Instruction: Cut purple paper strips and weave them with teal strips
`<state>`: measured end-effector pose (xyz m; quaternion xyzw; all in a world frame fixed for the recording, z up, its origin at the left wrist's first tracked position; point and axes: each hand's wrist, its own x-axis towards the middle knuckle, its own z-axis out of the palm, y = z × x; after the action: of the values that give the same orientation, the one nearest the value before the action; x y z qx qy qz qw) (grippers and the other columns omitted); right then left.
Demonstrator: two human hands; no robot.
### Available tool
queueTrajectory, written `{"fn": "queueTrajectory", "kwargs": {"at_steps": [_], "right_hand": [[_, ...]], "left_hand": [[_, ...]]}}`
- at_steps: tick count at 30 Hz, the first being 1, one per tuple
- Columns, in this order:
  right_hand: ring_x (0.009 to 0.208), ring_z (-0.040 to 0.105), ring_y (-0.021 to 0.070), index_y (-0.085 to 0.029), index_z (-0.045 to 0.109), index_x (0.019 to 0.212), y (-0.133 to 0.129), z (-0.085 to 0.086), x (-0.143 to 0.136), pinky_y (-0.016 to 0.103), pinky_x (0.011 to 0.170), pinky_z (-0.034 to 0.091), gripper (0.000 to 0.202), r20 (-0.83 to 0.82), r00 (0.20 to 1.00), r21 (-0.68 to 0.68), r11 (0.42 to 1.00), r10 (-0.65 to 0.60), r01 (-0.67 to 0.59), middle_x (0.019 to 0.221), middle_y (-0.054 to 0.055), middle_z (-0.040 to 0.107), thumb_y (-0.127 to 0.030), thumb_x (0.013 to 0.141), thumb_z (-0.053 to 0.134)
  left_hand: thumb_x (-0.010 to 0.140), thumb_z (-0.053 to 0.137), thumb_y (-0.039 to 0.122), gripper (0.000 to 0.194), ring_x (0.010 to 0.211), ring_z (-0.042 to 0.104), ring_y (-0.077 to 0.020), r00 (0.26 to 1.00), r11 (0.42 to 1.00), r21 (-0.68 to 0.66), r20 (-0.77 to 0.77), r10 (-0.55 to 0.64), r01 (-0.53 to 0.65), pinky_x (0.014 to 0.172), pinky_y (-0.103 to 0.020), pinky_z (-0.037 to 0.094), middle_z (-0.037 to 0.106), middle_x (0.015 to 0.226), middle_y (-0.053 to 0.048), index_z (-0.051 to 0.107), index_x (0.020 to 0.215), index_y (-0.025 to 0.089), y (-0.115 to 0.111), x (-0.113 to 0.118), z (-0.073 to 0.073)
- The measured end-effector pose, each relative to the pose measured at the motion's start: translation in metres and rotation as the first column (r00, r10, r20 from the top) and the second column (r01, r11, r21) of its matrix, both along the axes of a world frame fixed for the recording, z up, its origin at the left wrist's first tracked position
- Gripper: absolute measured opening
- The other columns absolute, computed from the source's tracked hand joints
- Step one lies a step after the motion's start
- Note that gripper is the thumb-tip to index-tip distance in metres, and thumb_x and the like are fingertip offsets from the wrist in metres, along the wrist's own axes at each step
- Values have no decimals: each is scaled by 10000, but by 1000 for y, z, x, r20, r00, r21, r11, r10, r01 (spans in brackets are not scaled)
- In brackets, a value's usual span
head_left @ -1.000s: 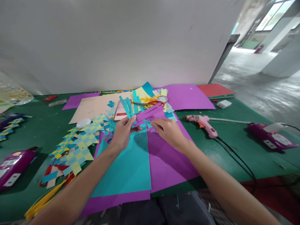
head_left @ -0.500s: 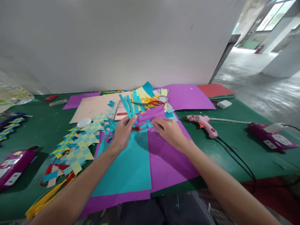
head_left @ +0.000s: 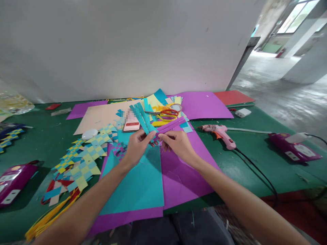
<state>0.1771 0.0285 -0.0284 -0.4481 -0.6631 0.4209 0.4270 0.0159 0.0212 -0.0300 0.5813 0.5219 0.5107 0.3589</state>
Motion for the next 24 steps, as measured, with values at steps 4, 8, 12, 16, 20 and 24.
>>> {"fn": "queueTrajectory", "kwargs": {"at_steps": [4, 8, 12, 16, 20, 24], "right_hand": [[505, 534, 100, -157, 620, 550, 1, 4, 3, 230, 498, 347, 410, 95, 995, 82, 996, -39, 31, 539, 7, 629, -435, 851, 598], [651, 618, 133, -166, 669, 637, 1, 9, 6, 241, 606, 413, 299, 79, 997, 126, 991, 23, -33, 681, 21, 703, -335, 866, 580], [650, 634, 142, -176, 682, 638, 2, 7, 5, 245, 619, 438, 282, 28, 998, 94, 994, 57, -60, 668, 19, 707, -296, 866, 568], [612, 618, 134, -185, 689, 644, 2, 2, 2, 247, 593, 424, 279, 31, 999, 104, 994, 38, -41, 640, 7, 695, -291, 873, 568], [649, 607, 153, -192, 670, 633, 2, 1, 3, 275, 615, 418, 282, 102, 995, 196, 980, 1, -22, 671, 19, 682, -355, 856, 609], [850, 640, 194, -205, 682, 718, 4, 3, 4, 305, 758, 459, 197, 75, 997, 299, 954, 7, -29, 862, 44, 709, -360, 833, 644]], "left_hand": [[775, 693, 365, 217, 538, 554, -114, 988, 999, 35, 154, 27, -33, 517, -230, 446, 588, 601, 29, 647, 682, 174, 3, -2, -1], [782, 688, 379, 223, 537, 593, -127, 944, 993, 38, 318, 94, -112, 519, -239, 467, 595, 587, 25, 624, 707, 179, 7, -4, 3], [775, 700, 382, 233, 521, 591, -124, 950, 997, 32, 307, 53, -66, 505, -237, 466, 590, 583, 26, 622, 715, 170, 6, -3, 5], [764, 716, 373, 243, 490, 582, -124, 975, 999, -24, 221, -28, 34, 511, -255, 478, 608, 582, 15, 639, 698, 153, 2, 1, 1], [756, 727, 356, 240, 471, 562, -112, 965, 999, -19, 262, -24, 30, 482, -241, 459, 591, 563, 22, 636, 669, 152, 2, 1, 0], [762, 725, 355, 235, 484, 560, -97, 922, 999, 7, 387, 31, -37, 475, -219, 451, 586, 582, 28, 630, 679, 157, 6, -2, 5]]}}
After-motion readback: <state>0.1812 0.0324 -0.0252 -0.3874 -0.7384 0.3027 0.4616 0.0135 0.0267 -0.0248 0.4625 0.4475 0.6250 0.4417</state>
